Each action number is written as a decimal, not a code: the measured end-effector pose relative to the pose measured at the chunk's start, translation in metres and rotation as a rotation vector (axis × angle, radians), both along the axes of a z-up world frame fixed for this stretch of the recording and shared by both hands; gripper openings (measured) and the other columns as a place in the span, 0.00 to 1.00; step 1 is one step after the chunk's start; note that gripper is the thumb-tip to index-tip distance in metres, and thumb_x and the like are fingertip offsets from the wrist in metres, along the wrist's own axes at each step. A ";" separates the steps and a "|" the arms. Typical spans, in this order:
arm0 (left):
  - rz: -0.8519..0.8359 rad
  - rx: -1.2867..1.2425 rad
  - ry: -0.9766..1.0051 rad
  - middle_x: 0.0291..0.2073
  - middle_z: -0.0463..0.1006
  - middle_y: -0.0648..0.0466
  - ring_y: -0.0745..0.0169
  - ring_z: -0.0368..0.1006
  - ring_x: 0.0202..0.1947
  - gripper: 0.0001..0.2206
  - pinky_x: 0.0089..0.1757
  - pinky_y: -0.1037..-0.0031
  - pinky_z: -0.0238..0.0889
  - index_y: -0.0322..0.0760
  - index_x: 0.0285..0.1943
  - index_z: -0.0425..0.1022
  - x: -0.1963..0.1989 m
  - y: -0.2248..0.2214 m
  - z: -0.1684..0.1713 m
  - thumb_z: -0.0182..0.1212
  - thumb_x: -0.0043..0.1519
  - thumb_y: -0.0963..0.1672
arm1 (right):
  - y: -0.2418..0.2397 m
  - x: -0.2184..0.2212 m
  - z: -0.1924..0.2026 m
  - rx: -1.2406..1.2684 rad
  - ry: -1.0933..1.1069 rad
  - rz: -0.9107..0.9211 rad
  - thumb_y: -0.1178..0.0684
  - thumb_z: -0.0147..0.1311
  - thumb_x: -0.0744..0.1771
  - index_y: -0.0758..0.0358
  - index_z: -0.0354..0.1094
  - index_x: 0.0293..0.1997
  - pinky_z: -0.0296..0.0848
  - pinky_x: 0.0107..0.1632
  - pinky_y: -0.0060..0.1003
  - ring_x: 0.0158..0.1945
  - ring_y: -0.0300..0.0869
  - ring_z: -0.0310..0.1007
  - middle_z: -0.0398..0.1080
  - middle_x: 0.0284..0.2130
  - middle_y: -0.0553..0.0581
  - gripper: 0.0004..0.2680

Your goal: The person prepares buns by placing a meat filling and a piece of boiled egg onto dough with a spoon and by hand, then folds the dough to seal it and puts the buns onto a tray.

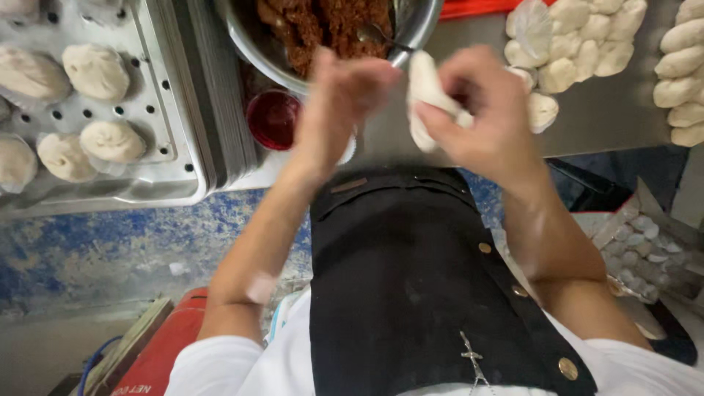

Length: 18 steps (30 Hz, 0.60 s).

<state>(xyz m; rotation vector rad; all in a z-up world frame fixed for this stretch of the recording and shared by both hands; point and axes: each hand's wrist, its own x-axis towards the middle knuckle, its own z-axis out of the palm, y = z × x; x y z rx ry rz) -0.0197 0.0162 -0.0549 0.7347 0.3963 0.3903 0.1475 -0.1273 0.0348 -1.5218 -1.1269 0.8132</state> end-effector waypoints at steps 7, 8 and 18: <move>0.182 -0.312 -0.034 0.64 0.72 0.46 0.59 0.71 0.62 0.24 0.61 0.68 0.67 0.30 0.70 0.67 -0.014 -0.015 0.006 0.59 0.70 0.50 | 0.020 -0.010 0.012 0.086 0.190 -0.077 0.49 0.49 0.71 0.65 0.62 0.60 0.84 0.51 0.33 0.49 0.40 0.81 0.74 0.48 0.58 0.13; 0.198 -0.249 0.006 0.62 0.74 0.45 0.60 0.72 0.61 0.24 0.59 0.70 0.68 0.28 0.68 0.69 -0.018 -0.016 0.000 0.60 0.70 0.50 | 0.017 -0.012 0.012 0.079 0.111 -0.131 0.49 0.49 0.72 0.65 0.61 0.61 0.82 0.52 0.33 0.49 0.41 0.80 0.74 0.50 0.59 0.13; 0.063 0.452 0.506 0.43 0.83 0.53 0.73 0.74 0.42 0.12 0.43 0.78 0.68 0.28 0.47 0.82 -0.063 -0.030 0.005 0.65 0.66 0.46 | 0.034 -0.002 -0.060 -0.185 -0.515 0.064 0.51 0.53 0.74 0.62 0.74 0.50 0.76 0.52 0.41 0.48 0.47 0.78 0.77 0.45 0.59 0.07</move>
